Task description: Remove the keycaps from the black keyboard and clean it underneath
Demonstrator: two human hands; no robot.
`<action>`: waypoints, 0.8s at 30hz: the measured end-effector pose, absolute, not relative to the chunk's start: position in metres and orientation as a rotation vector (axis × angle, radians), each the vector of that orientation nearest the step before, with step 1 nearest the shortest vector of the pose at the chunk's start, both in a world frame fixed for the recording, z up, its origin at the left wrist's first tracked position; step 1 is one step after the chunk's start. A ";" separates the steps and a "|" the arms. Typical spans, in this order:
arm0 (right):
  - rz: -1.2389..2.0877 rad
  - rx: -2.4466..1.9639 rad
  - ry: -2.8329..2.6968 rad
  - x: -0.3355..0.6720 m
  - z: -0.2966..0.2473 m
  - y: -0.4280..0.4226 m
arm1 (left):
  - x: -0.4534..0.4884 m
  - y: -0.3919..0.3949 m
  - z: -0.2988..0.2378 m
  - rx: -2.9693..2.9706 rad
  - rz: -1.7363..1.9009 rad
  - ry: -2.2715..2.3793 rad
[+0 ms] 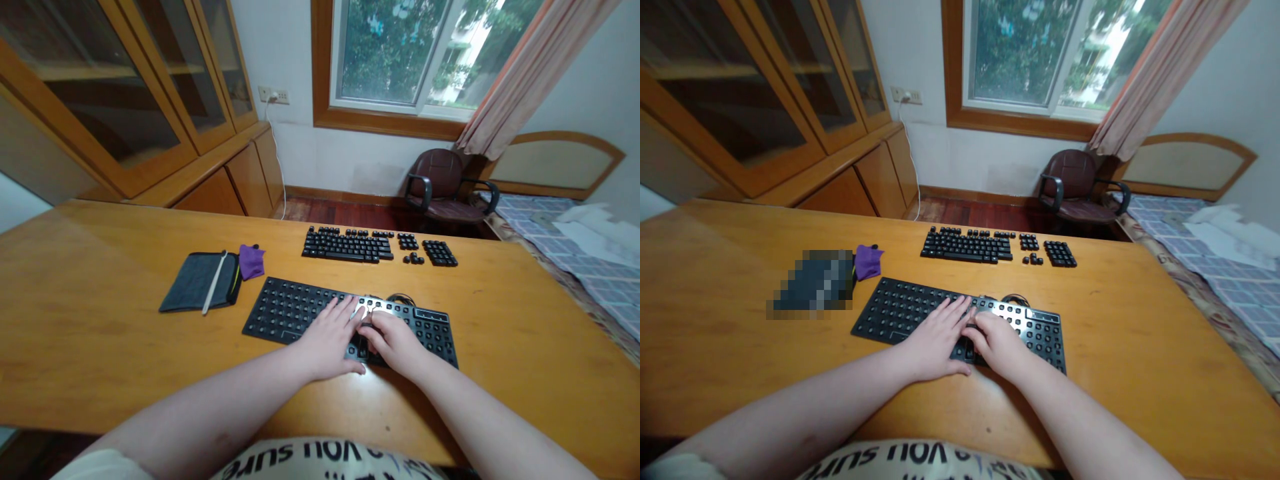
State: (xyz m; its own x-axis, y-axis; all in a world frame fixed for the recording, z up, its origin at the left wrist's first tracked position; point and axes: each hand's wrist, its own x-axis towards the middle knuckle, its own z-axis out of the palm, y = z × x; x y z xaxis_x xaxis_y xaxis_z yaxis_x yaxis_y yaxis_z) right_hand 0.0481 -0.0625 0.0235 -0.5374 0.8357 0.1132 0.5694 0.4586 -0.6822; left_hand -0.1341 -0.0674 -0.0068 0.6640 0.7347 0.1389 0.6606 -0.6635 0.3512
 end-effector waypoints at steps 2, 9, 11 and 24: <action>0.850 -1.112 -2.295 0.048 0.025 -0.062 | -0.134 -0.067 -0.007 2.613 0.378 1.121; 0.993 -0.747 -2.406 0.058 0.028 -0.058 | -0.135 -0.067 -0.007 2.621 0.335 1.112; 0.998 -0.678 -2.409 0.061 0.029 -0.058 | -0.135 -0.067 -0.007 2.630 0.330 1.115; 1.081 -0.577 -2.407 0.070 0.034 -0.055 | -0.134 -0.068 -0.006 2.723 0.240 1.167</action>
State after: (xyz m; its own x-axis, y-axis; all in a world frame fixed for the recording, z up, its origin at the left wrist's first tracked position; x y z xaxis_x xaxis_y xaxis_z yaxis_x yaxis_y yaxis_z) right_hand 0.0700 -0.0553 0.0338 -0.8176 0.5332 0.2175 0.1914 0.6078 -0.7707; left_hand -0.1342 -0.0677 -0.0060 0.6808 0.7280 0.0810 0.7007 -0.6795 0.2173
